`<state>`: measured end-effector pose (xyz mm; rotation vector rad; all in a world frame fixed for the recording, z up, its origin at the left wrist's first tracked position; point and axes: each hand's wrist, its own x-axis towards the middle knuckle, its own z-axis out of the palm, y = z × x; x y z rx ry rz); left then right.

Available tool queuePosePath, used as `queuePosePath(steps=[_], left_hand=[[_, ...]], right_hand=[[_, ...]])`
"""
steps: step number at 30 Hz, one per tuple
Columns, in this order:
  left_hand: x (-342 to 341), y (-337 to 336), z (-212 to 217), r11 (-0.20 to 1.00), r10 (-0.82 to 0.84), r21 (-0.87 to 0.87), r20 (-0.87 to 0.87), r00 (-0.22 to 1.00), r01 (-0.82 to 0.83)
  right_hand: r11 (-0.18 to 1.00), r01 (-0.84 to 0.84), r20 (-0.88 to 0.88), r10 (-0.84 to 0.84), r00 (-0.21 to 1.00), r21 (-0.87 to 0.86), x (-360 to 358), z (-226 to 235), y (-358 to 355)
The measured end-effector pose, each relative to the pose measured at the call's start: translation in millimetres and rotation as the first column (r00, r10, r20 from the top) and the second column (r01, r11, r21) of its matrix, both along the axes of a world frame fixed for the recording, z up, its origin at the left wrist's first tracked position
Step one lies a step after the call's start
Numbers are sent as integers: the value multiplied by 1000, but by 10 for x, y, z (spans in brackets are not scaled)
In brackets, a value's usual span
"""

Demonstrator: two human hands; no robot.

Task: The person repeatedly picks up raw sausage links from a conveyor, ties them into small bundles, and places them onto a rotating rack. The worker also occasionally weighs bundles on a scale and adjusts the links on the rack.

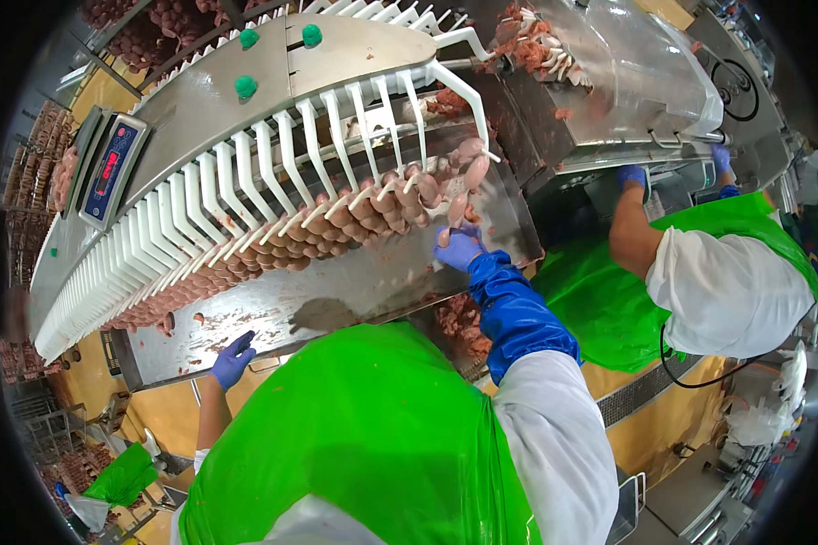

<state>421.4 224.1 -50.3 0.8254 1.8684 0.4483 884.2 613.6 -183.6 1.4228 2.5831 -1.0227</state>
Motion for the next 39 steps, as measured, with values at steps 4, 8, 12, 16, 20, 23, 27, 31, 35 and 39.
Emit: queuePosePath(steps=[4, 8, 12, 16, 20, 23, 27, 31, 35, 39], left_hand=[[70, 188, -83, 996, -47, 77, 64, 997, 42], [683, 1064, 178, 959, -252, 144, 43, 967, 244], [1715, 2131, 557, 484, -660, 456, -369, 654, 747], [2657, 2960, 706, -15, -762, 525, -557, 330, 851], [3020, 3508, 442, -77, -874, 319, -477, 89, 945], [3101, 3643, 457, -126, -894, 144, -446, -49, 982], [3047, 3667, 476, -58, -938, 260, -346, 37, 964], [2869, 3709, 560, 302, -944, 296, 226, 241, 906], [2856, 3690, 464, 376, -899, 487, 396, 185, 788], [2859, 3634, 448, 245, -960, 491, 0, 281, 836]], right_hand=[[955, 15, 33, -6, 999, -296, 74, -600, -558], [942, -235, -20, 237, 971, -239, -194, -99, -1042], [924, -121, -401, -38, 915, -363, -145, 518, -1136], [956, -3, -410, -123, 904, -293, 156, 1328, -1125], [824, 149, -384, -404, 830, -546, 701, 2078, -1176], [706, 278, -375, -618, 691, -652, 1019, 2210, -1355], [883, 453, -342, -465, 816, -120, 1153, 2052, -1553], [892, 407, -40, -407, 912, 195, 1263, 1171, -1815], [834, 536, 280, -550, 787, 129, 1740, -374, -2280], [711, 701, 270, -667, 695, -47, 1602, -574, -2247]])
